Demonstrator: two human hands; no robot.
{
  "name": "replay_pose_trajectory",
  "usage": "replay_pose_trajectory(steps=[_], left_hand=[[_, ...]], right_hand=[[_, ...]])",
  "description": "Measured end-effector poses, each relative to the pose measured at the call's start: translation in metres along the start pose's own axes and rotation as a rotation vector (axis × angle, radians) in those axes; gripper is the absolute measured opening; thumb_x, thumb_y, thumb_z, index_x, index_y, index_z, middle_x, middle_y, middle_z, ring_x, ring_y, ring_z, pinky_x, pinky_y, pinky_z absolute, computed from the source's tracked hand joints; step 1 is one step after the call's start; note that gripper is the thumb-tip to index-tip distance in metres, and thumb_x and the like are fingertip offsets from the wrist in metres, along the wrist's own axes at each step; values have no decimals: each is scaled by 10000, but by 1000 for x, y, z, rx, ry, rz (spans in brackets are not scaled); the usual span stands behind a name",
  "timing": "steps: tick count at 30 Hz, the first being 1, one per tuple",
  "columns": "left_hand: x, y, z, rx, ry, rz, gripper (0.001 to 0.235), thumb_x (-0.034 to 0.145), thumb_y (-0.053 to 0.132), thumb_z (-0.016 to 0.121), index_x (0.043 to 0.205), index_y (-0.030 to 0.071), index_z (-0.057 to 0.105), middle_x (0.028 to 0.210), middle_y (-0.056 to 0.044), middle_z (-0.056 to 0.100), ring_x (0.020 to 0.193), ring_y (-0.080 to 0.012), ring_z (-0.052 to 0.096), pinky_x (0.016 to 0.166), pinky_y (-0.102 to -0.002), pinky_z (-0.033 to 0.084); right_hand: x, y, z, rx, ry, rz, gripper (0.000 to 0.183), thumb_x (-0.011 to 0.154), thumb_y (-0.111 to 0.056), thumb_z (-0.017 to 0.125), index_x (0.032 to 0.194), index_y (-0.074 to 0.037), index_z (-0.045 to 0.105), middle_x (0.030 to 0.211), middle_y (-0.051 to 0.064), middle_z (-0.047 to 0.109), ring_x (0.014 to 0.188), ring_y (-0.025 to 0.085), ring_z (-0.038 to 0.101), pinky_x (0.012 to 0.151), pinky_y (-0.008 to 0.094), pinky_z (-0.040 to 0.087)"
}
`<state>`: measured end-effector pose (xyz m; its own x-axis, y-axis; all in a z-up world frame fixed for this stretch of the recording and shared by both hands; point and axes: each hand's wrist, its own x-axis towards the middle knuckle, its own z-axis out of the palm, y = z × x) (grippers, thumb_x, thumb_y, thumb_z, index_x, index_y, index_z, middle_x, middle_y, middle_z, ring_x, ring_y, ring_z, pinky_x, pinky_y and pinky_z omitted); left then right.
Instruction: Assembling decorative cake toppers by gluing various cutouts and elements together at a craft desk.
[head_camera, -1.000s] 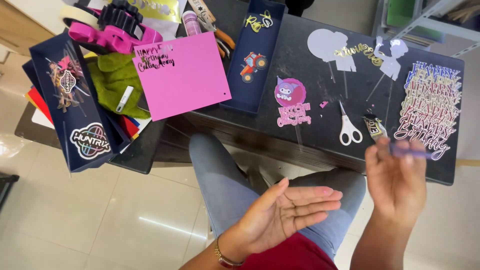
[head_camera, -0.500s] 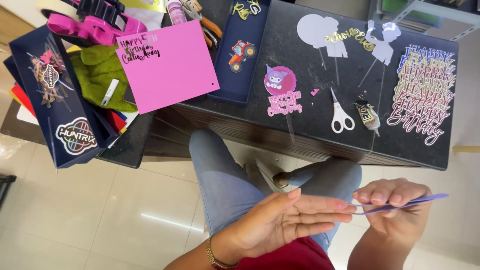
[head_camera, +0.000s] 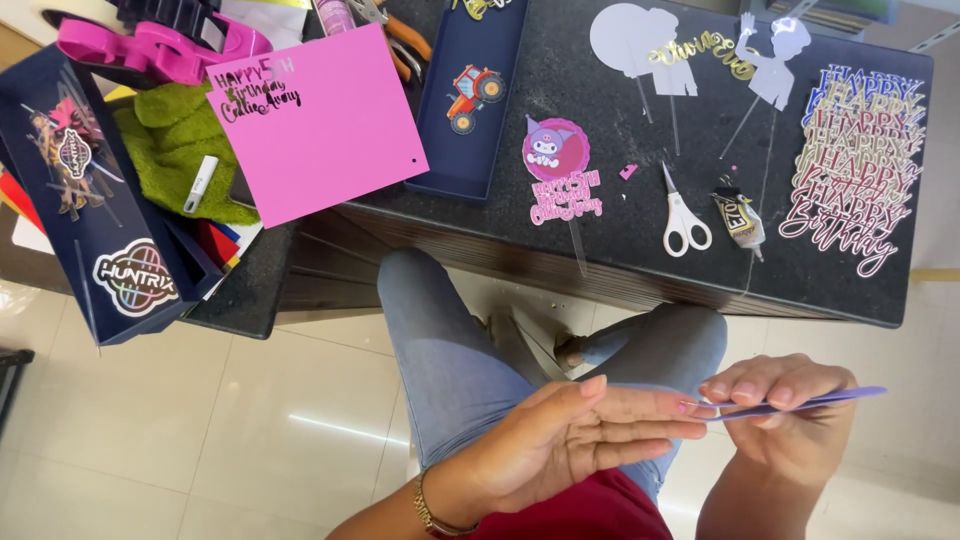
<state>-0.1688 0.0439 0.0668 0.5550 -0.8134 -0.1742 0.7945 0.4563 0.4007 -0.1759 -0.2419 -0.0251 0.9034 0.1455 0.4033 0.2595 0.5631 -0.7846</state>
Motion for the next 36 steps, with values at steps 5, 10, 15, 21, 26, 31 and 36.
replay_pose_trajectory(steps=[5,10,15,21,26,31,36], left_hand=[[2,-3,-3,6,25,37,641,1089,451,362,1468,-49,492,1495,-273,518,1475,-308,485,1273,-376,390],[4,-3,-3,-1,30,27,653,1080,462,370,1475,-44,489,1498,-274,516,1481,-298,481,1268,-372,390],[5,-2,-3,-11,25,16,658,1081,463,362,1484,-44,478,1509,-269,507,1491,-300,470,1276,-378,379],[6,-3,-5,-18,31,25,646,1087,460,359,1474,-40,492,1498,-276,515,1482,-301,480,1277,-377,382],[7,1,-2,-3,39,13,669,1074,465,352,1482,-50,479,1509,-270,509,1483,-298,476,1265,-359,386],[13,-13,-6,48,70,239,622,1075,410,429,1456,-78,490,1538,-234,505,1447,-303,511,1230,-336,426],[34,-55,-10,-41,290,422,433,1026,259,602,1349,-30,610,1459,-270,576,1345,-308,604,1130,-323,521]], right_hand=[[0,2,1,28,0,29,282,921,52,706,1163,-74,778,1120,141,798,997,362,793,903,463,684],[3,1,3,20,22,39,269,926,44,713,1160,-70,785,1126,133,800,1009,341,795,909,437,684],[2,1,2,9,35,32,256,924,39,713,1141,-75,786,1107,121,803,995,333,798,905,432,686],[0,2,1,-2,46,27,251,933,39,704,1141,-76,785,1105,128,802,998,337,796,906,440,688],[-4,3,-3,-22,53,22,275,922,29,723,1166,-81,783,1135,130,796,1027,346,788,941,434,679],[-19,2,6,64,238,-37,233,1009,-7,670,1237,-41,709,1170,184,745,1059,372,713,1004,482,620],[-23,11,51,73,538,-15,230,1007,33,634,1219,-32,696,1191,219,696,1043,371,712,1007,465,626]])
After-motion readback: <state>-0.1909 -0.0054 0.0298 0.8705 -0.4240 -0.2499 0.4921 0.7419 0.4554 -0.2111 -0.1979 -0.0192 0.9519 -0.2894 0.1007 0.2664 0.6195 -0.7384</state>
